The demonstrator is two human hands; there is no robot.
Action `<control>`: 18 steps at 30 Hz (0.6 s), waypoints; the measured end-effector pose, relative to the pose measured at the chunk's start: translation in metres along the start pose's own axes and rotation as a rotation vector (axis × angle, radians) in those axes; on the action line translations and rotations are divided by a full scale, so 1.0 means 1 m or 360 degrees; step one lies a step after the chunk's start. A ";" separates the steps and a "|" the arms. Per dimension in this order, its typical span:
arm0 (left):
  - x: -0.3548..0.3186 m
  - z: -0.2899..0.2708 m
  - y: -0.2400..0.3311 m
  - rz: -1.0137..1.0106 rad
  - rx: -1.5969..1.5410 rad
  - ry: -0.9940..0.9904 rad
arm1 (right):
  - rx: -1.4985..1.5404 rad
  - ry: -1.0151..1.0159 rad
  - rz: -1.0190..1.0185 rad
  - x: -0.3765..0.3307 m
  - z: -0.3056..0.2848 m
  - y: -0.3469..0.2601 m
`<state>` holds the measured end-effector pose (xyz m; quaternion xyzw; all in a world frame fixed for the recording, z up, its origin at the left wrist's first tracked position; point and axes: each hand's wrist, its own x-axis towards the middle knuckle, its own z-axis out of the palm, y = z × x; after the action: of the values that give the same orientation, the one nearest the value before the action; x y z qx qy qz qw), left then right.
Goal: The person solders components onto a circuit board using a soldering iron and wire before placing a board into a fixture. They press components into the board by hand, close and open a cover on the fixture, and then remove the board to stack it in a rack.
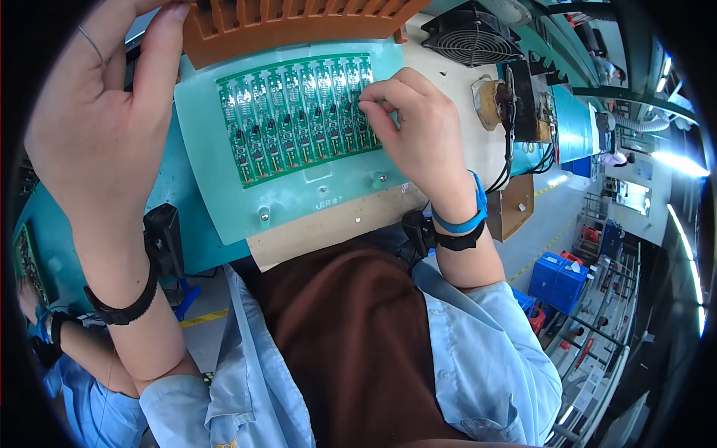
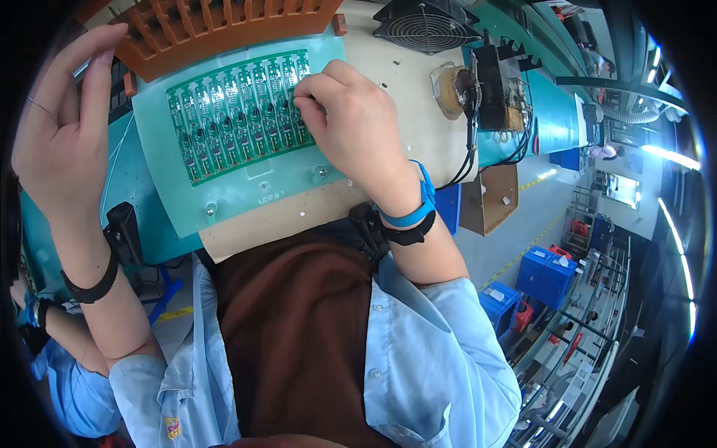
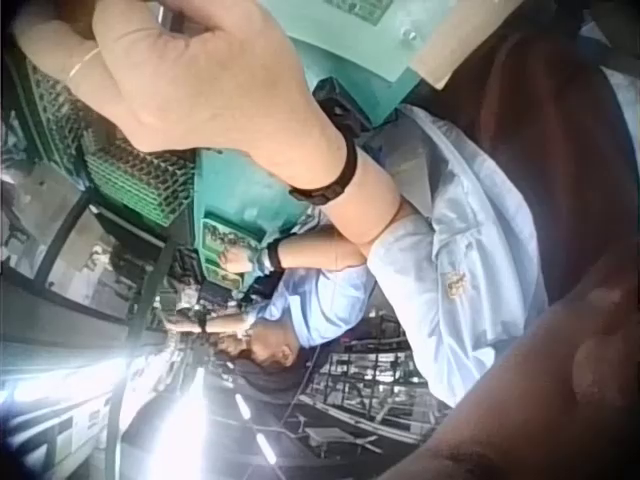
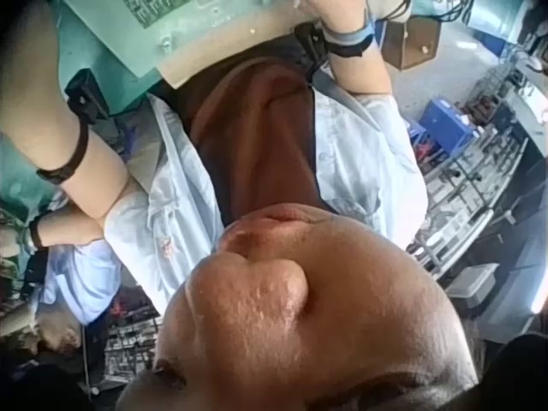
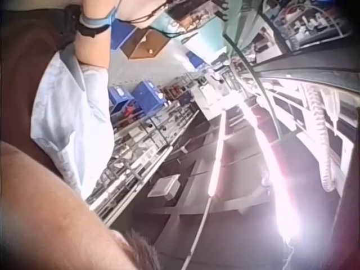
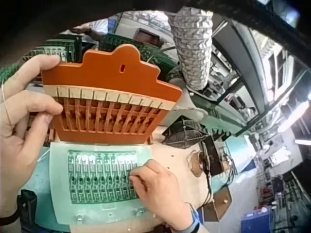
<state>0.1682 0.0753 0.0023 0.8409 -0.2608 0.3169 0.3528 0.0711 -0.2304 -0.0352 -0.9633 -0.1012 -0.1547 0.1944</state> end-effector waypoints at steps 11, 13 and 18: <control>-0.001 0.012 0.008 0.0133 -0.0082 0.0014 | 0.0122 -0.0039 -0.0056 0.006 0.008 -0.005; -0.001 0.013 0.004 0.0151 -0.0091 0.0020 | 0.0108 -0.0028 -0.0026 0.005 0.007 -0.009; 0.023 0.003 0.049 -0.0502 -0.0030 -0.0299 | 0.0136 -0.0014 0.0067 0.004 0.013 -0.017</control>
<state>0.1526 0.0378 0.0378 0.8939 -0.1604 0.1751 0.3801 0.0737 -0.2095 -0.0401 -0.9567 -0.0882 -0.1417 0.2383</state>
